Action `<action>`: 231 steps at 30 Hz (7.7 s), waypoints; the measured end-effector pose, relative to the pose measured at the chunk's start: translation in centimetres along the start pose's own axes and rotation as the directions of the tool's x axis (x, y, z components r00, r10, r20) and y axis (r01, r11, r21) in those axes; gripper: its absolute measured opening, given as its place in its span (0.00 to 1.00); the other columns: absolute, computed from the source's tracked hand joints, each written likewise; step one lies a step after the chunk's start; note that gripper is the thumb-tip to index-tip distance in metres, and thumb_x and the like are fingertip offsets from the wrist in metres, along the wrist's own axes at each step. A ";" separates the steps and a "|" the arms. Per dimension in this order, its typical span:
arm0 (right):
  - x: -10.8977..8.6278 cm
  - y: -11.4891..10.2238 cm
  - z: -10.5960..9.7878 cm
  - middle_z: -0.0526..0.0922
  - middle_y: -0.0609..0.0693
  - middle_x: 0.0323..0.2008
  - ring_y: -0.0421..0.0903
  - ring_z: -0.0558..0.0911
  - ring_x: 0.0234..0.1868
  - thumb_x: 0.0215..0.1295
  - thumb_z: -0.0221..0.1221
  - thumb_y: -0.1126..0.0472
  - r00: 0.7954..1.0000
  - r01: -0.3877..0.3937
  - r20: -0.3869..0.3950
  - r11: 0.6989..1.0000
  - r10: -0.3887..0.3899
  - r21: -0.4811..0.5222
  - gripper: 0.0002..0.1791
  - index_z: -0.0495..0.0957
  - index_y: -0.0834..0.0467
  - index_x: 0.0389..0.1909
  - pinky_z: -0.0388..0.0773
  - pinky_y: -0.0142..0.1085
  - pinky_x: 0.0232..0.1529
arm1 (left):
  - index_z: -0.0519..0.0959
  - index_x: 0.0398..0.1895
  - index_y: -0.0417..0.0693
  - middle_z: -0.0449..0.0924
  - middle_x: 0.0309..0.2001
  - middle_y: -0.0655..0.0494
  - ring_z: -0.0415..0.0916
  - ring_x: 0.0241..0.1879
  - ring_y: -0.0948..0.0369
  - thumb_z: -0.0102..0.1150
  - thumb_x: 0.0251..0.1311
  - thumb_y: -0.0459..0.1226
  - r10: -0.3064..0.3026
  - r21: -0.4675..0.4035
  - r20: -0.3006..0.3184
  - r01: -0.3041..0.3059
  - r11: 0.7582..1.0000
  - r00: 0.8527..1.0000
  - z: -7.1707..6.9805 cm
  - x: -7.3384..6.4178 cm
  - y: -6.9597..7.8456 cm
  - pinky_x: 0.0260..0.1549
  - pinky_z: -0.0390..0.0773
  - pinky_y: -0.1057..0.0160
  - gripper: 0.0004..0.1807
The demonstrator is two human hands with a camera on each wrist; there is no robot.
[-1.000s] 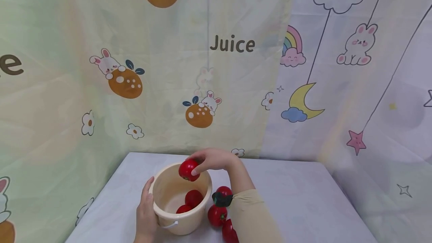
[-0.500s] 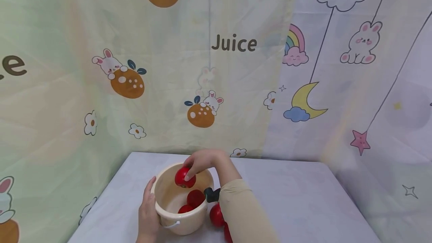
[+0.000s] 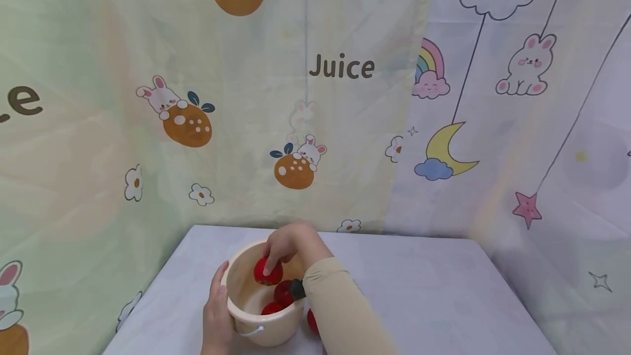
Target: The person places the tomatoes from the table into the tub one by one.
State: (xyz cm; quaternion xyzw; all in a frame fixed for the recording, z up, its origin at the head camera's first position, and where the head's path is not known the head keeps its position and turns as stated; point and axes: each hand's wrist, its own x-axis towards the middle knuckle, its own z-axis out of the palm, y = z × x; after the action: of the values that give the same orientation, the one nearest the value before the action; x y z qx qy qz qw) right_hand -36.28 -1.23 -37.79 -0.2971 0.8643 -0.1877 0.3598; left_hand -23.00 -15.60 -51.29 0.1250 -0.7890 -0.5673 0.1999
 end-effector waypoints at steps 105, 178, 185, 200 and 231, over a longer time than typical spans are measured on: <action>-12.5 16.5 15.2 0.66 0.56 0.64 0.64 0.64 0.63 0.40 0.63 0.32 0.841 0.020 -0.451 0.815 0.300 0.579 0.49 0.62 0.48 0.65 0.77 0.55 0.44 | 0.51 0.64 0.86 0.57 0.68 0.71 0.60 0.66 0.59 0.30 0.68 0.53 0.035 0.005 -0.019 -0.035 0.999 0.999 0.1 -0.1 -0.4 0.55 0.67 0.47 0.22; -12.5 18.1 15.9 0.74 0.54 0.57 0.56 0.74 0.55 0.37 0.68 0.38 0.846 0.068 -0.470 0.823 0.252 0.564 0.46 0.68 0.50 0.61 0.79 0.50 0.44 | 0.52 0.65 0.83 0.58 0.68 0.69 0.61 0.66 0.59 0.25 0.69 0.52 0.077 0.003 -0.019 -0.077 0.997 0.997 0.1 -0.1 -0.4 0.56 0.67 0.47 0.22; -13.3 16.9 14.3 0.75 0.52 0.56 0.55 0.75 0.56 0.38 0.67 0.36 0.808 0.098 -0.552 0.876 0.207 0.472 0.44 0.69 0.49 0.59 0.80 0.45 0.45 | 0.51 0.64 0.84 0.58 0.68 0.69 0.61 0.66 0.59 0.26 0.69 0.52 0.054 0.003 -0.018 -0.054 0.999 0.998 0.1 -0.2 -0.2 0.56 0.66 0.47 0.22; -14.8 15.4 10.9 0.76 0.50 0.56 0.55 0.74 0.58 0.44 0.66 0.40 0.760 0.157 -0.636 0.912 0.133 0.379 0.38 0.70 0.46 0.59 0.80 0.45 0.46 | 0.50 0.64 0.85 0.57 0.68 0.71 0.61 0.66 0.59 0.27 0.69 0.52 0.035 0.007 -0.013 -0.035 0.999 0.999 0.2 -0.2 -0.2 0.56 0.67 0.47 0.22; -15.9 11.5 4.9 0.75 0.45 0.56 0.52 0.73 0.60 0.41 0.68 0.42 0.707 0.220 -0.706 0.937 0.039 0.272 0.36 0.70 0.36 0.57 0.81 0.40 0.44 | 0.51 0.64 0.84 0.58 0.67 0.72 0.61 0.66 0.61 0.29 0.69 0.52 0.079 0.006 -0.025 -0.079 0.997 0.997 0.1 -0.1 -0.4 0.56 0.67 0.48 0.22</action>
State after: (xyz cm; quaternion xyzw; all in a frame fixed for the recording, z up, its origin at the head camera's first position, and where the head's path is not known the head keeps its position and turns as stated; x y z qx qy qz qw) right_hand -28.05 17.16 -39.16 -0.1801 0.8743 -0.4489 0.0399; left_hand -22.97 -15.61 -51.74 0.1015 -0.7920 -0.5555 0.2320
